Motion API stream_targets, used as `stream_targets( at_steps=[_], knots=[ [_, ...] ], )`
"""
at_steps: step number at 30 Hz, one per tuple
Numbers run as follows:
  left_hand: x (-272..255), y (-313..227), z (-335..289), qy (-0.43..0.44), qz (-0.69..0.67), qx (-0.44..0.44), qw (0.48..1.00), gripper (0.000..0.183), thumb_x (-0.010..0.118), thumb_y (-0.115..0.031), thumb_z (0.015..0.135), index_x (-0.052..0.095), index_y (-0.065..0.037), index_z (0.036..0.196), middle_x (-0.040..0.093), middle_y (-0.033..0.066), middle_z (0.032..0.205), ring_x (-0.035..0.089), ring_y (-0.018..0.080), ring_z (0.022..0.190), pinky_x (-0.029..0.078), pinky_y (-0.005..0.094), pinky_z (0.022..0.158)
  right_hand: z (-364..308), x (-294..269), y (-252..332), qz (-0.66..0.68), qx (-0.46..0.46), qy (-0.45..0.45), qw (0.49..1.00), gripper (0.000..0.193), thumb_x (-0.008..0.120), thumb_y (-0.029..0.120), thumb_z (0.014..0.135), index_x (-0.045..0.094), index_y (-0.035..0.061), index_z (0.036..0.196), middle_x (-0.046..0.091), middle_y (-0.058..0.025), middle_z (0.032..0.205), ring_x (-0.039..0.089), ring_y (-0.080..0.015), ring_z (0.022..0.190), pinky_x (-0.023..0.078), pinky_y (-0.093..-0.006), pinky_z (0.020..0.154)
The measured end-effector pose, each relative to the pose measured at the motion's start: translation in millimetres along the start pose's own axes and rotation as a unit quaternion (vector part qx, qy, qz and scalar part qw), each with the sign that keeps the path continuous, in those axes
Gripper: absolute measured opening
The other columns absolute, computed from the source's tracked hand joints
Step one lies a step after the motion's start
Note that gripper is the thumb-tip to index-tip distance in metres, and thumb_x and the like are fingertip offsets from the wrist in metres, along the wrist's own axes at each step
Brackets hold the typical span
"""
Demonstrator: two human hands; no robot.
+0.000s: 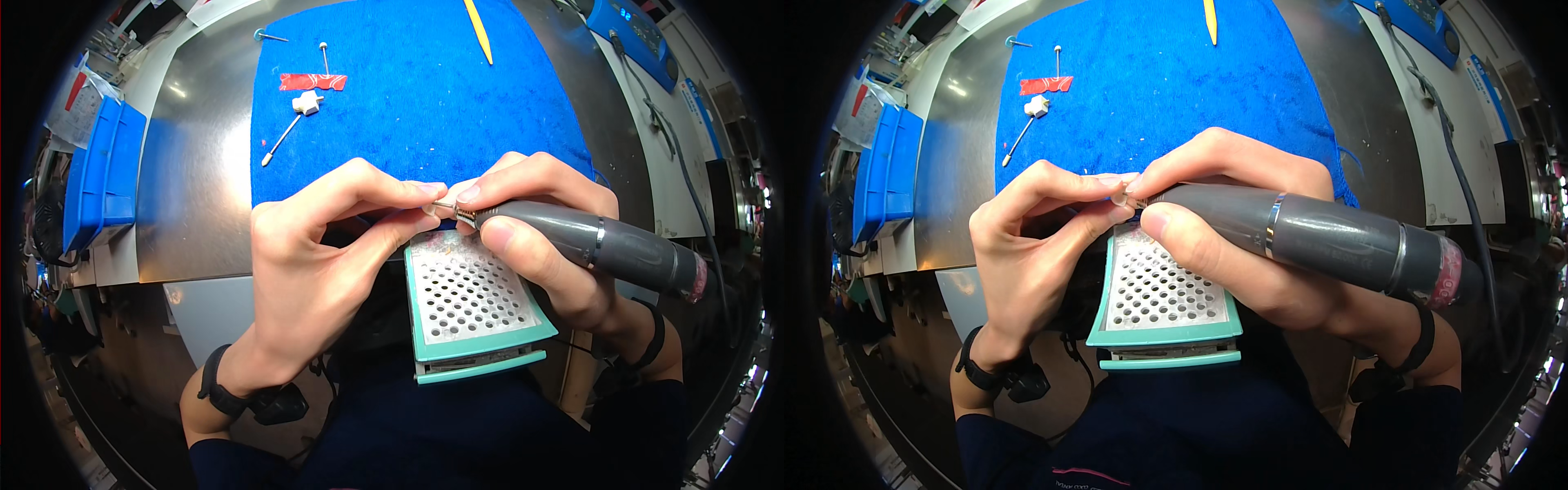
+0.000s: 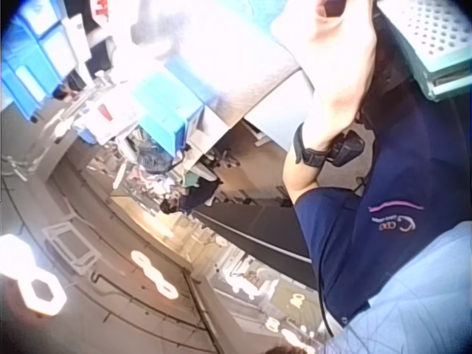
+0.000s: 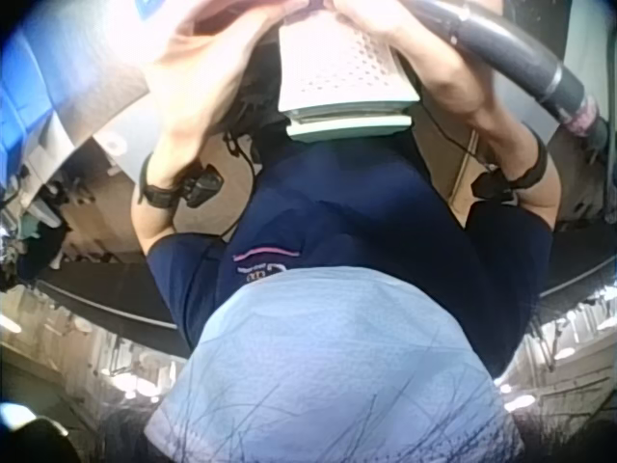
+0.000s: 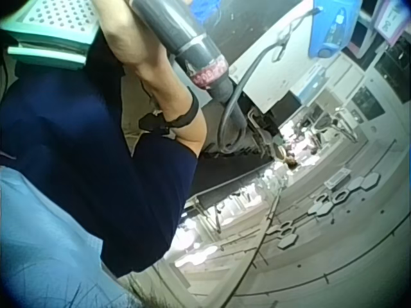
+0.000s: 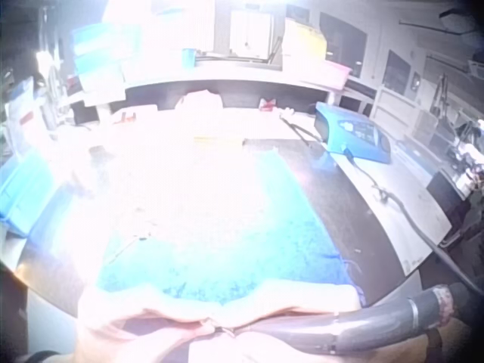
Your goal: Grinding or polishing a small white dental crown or mold component using a handheld rotary tool.
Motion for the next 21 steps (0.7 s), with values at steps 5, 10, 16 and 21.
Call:
stream_targets(
  at_steps=[5,10,16,21],
  knots=[
    [0.1,-0.9,1.2,0.005,0.014,0.024,1.000,0.013,0.070,0.013,0.084,0.068,0.006,0.094,0.075,0.0173,0.098,0.073,0.0210,0.094,0.058,0.0311,0.088,-0.5,-0.6,0.8,-0.002,0.006,-0.002,1.000,0.023,0.059,0.010,0.090,0.064,-0.0032,0.108,0.069,-0.0181,0.098,0.062,-0.0173,0.086,0.050,-0.0324,0.080],
    [0.1,-2.8,1.5,0.004,0.014,0.033,0.999,0.013,0.070,0.013,0.084,0.068,0.006,0.095,0.075,0.0167,0.096,0.074,0.0215,0.093,0.058,0.0314,0.088,0.6,-2.4,0.2,-0.009,0.007,-0.005,1.000,0.024,0.059,0.013,0.091,0.063,-0.0042,0.108,0.070,-0.0186,0.098,0.063,-0.0179,0.086,0.051,-0.0328,0.080],
    [1.2,-2.4,1.5,0.006,0.029,0.029,0.999,0.014,0.071,0.012,0.084,0.069,0.007,0.096,0.075,0.0165,0.096,0.074,0.0210,0.092,0.058,0.0307,0.087,-0.9,-2.8,-2.1,0.000,-0.004,-0.007,1.000,0.026,0.059,0.015,0.093,0.063,-0.0053,0.109,0.070,-0.0201,0.099,0.065,-0.0184,0.087,0.052,-0.0331,0.081],
    [2.3,-3.8,0.7,0.004,0.020,0.007,1.000,0.014,0.071,0.011,0.085,0.069,0.007,0.099,0.076,0.0158,0.096,0.074,0.0193,0.091,0.058,0.0290,0.085,-2.3,-2.5,-0.9,0.011,0.019,-0.014,1.000,0.026,0.059,0.015,0.093,0.063,-0.0050,0.108,0.070,-0.0201,0.100,0.065,-0.0183,0.088,0.052,-0.0334,0.081]
  ],
)
Point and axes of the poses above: each hand's wrist, its own z-axis towards the middle knuckle, its own x-axis out of the palm, y = z × x, the point moved 5 cm from there along z, towards the middle knuckle
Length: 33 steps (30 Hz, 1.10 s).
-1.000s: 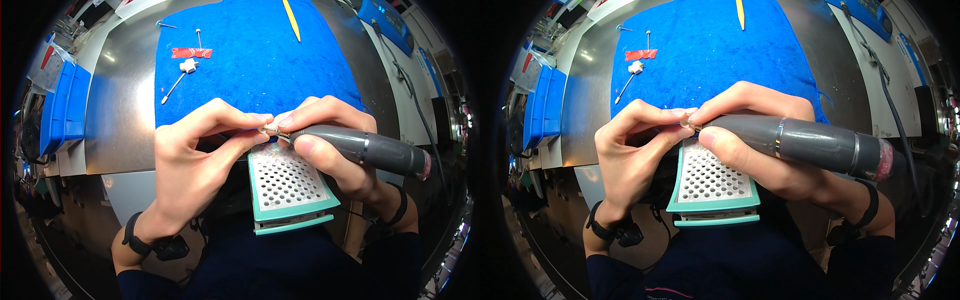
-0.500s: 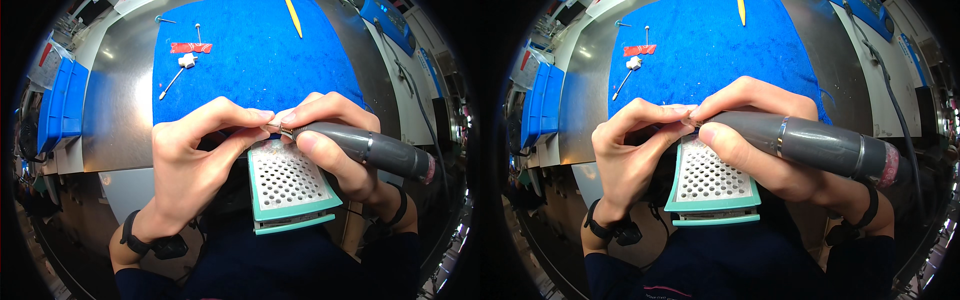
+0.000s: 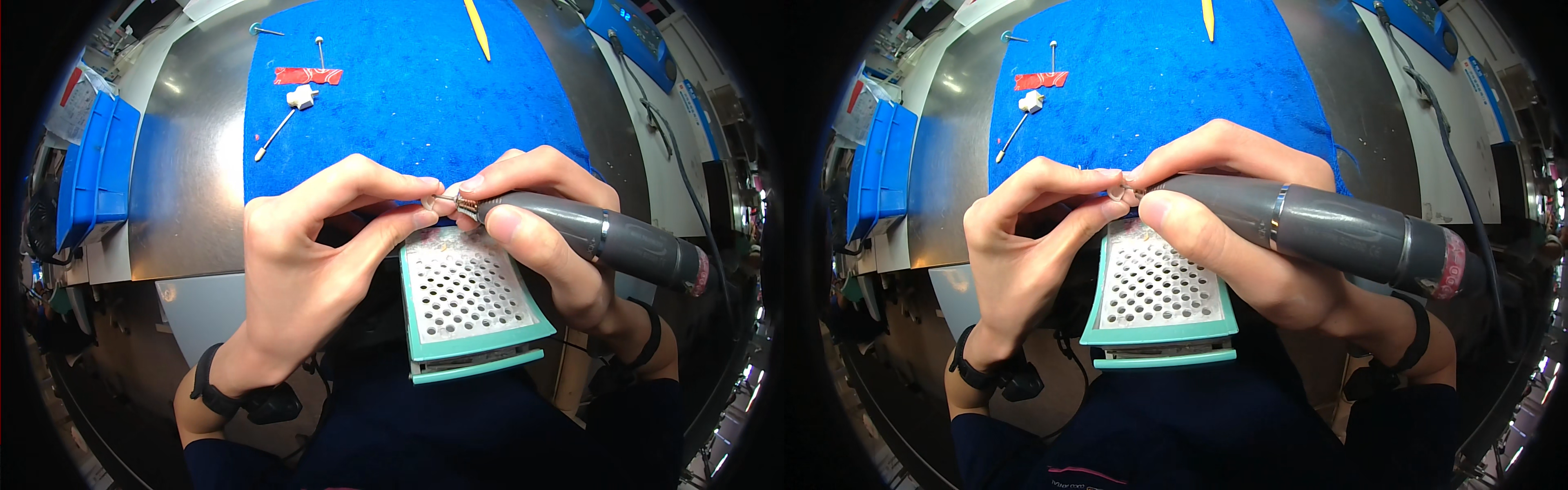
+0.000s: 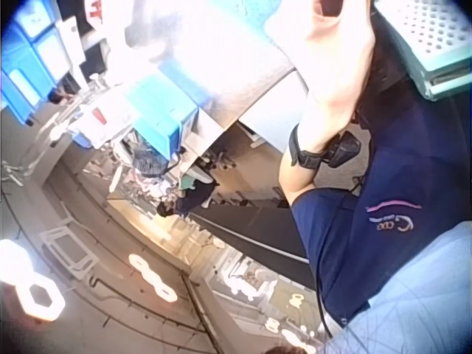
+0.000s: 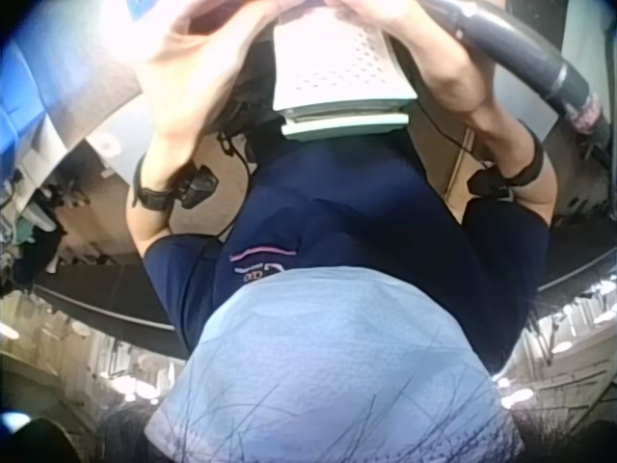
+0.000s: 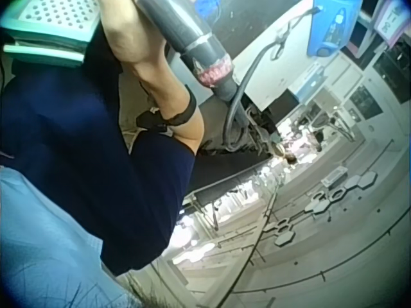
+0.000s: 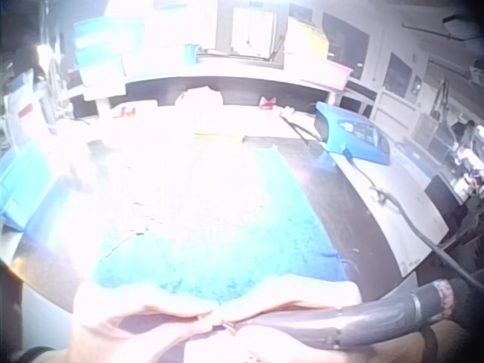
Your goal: Grinding or polishing a small white dental crown or mold component using a handheld rotary tool.
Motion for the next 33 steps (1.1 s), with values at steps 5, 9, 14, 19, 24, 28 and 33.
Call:
stream_targets(
  at_steps=[5,9,14,19,24,28,33],
  knots=[
    [-0.8,1.2,0.3,0.005,0.016,0.000,1.000,0.014,0.071,0.011,0.085,0.070,0.006,0.099,0.076,0.0154,0.096,0.074,0.0186,0.091,0.058,0.0280,0.084,1.2,0.2,0.5,-0.012,-0.003,0.006,1.000,0.025,0.059,0.014,0.092,0.064,-0.0046,0.107,0.070,-0.0191,0.097,0.064,-0.0175,0.086,0.051,-0.0325,0.080],
    [-0.5,-0.3,1.1,0.010,0.025,0.015,1.000,0.014,0.071,0.011,0.084,0.071,0.007,0.098,0.076,0.0153,0.096,0.074,0.0185,0.091,0.058,0.0278,0.084,1.9,0.7,0.5,-0.013,-0.009,0.007,1.000,0.024,0.059,0.014,0.092,0.065,-0.0038,0.107,0.070,-0.0176,0.094,0.063,-0.0168,0.083,0.050,-0.0319,0.078],
    [-0.8,0.1,0.6,0.009,0.030,0.010,0.999,0.015,0.071,0.011,0.084,0.071,0.006,0.098,0.076,0.0148,0.095,0.074,0.0181,0.090,0.057,0.0276,0.084,2.1,0.7,2.8,-0.019,0.013,0.014,1.000,0.024,0.059,0.014,0.091,0.065,-0.0038,0.107,0.069,-0.0174,0.094,0.063,-0.0168,0.083,0.050,-0.0319,0.078],
    [0.3,-2.4,0.3,0.003,0.028,-0.001,1.000,0.014,0.072,0.010,0.083,0.071,0.006,0.097,0.076,0.0136,0.094,0.074,0.0173,0.089,0.057,0.0272,0.083,2.0,0.5,2.1,-0.009,-0.002,0.002,1.000,0.024,0.059,0.013,0.091,0.065,-0.0039,0.107,0.069,-0.0170,0.094,0.063,-0.0168,0.083,0.050,-0.0323,0.077],
    [0.7,-3.5,0.2,-0.005,0.025,-0.009,1.000,0.014,0.074,0.010,0.083,0.070,0.005,0.095,0.076,0.0120,0.093,0.073,0.0159,0.089,0.057,0.0270,0.083,1.7,-0.5,1.3,-0.012,0.014,0.024,1.000,0.022,0.059,0.011,0.091,0.065,-0.0036,0.107,0.069,-0.0163,0.095,0.063,-0.0166,0.084,0.050,-0.0318,0.077],
    [1.6,-4.0,0.4,-0.005,0.021,-0.027,0.999,0.013,0.074,0.010,0.083,0.070,0.005,0.095,0.076,0.0119,0.094,0.073,0.0156,0.089,0.057,0.0270,0.083,1.0,-0.7,0.3,-0.004,0.010,0.022,1.000,0.022,0.058,0.010,0.091,0.065,-0.0036,0.107,0.069,-0.0162,0.096,0.064,-0.0164,0.084,0.050,-0.0316,0.077],
    [1.4,-4.2,0.4,-0.003,0.019,-0.032,0.999,0.013,0.074,0.010,0.083,0.070,0.005,0.095,0.076,0.0118,0.094,0.073,0.0154,0.089,0.056,0.0269,0.083,2.0,-0.8,1.7,-0.015,0.012,0.029,0.999,0.022,0.059,0.010,0.091,0.065,-0.0033,0.107,0.070,-0.0169,0.097,0.064,-0.0162,0.084,0.051,-0.0318,0.078]
  ],
)
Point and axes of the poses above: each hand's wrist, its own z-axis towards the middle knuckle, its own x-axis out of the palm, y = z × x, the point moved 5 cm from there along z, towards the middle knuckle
